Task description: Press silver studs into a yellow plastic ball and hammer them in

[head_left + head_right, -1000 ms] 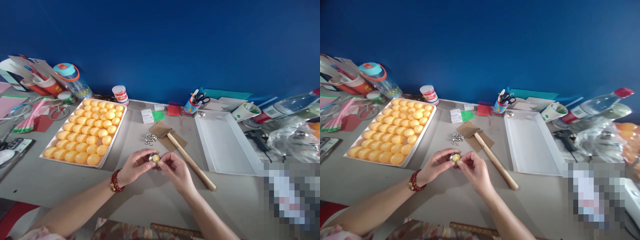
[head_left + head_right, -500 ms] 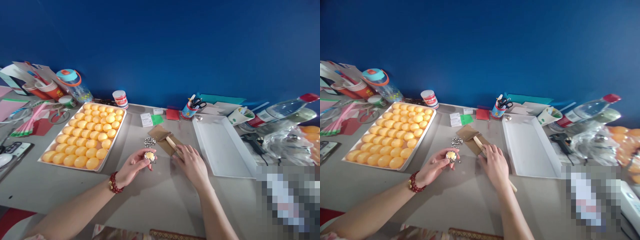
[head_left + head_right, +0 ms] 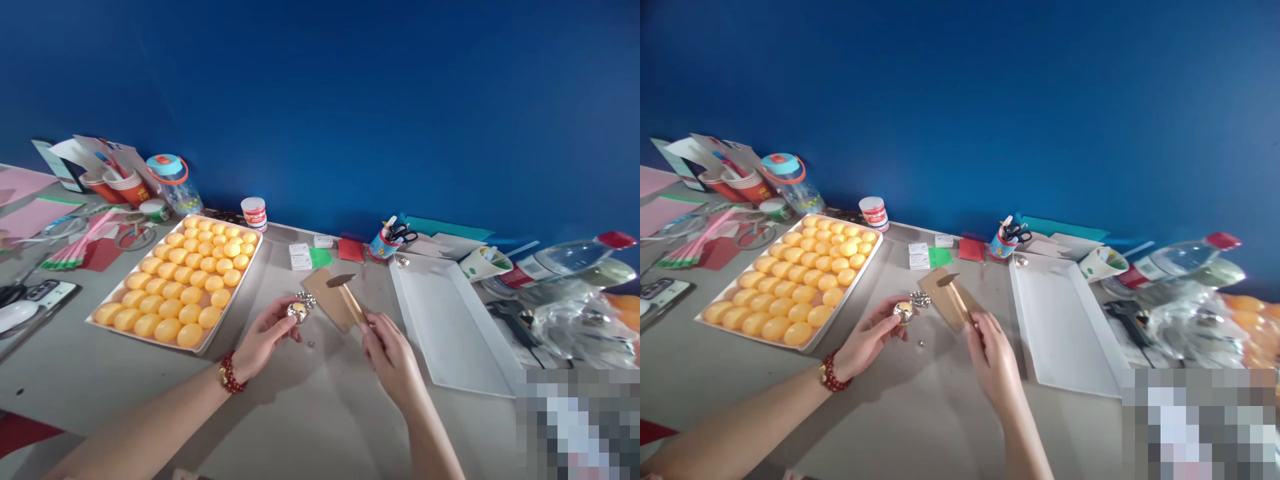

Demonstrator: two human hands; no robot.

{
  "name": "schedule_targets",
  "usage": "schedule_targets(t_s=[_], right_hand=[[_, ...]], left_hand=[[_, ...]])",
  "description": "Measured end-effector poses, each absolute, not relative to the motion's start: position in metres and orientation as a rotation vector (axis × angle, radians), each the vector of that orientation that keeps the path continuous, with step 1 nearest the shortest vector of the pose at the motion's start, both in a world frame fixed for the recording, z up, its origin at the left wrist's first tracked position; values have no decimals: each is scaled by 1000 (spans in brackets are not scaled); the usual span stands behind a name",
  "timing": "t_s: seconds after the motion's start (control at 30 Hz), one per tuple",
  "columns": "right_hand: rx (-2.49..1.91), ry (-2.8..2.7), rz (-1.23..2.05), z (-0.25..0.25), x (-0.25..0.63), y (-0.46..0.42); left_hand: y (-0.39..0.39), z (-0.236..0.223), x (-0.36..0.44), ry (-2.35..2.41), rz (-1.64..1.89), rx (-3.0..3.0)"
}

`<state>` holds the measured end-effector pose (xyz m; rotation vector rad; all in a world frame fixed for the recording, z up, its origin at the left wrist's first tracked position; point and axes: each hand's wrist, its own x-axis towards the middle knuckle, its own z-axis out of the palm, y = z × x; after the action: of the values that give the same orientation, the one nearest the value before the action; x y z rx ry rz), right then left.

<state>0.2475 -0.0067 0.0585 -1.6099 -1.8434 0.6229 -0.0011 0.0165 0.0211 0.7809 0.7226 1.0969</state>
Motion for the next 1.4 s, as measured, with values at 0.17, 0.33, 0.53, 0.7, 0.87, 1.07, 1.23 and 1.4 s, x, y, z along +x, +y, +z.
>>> schedule_targets(t_s=[0.17, 0.33, 0.53, 0.7, 0.87, 1.07, 1.23, 1.4], right_hand=[[-1402, -1850, 903, 77, 239, -22], [-1346, -1935, 849, 78, 234, -23], [-1303, -1979, 801, 72, 235, -21], [-1292, -1975, 804, 69, 235, -22], [-1281, -1976, 785, 68, 232, -22], [-1289, -1968, 771, 70, 231, -22], [-1292, -1958, 810, 71, 231, -22], [-1347, -1806, 845, 68, 231, -22]], left_hand=[[21, 17, 0, 733, 1159, 749], [21, 16, -1, 748, 1168, 742], [20, 17, -2, 741, 1170, 745], [21, 17, -1, 732, 1181, 754], [20, 16, -1, 723, 1175, 770], [20, 16, -2, 708, 1167, 786], [19, 17, -3, 706, 1157, 776], [18, 20, -3, 666, 1145, 787]])
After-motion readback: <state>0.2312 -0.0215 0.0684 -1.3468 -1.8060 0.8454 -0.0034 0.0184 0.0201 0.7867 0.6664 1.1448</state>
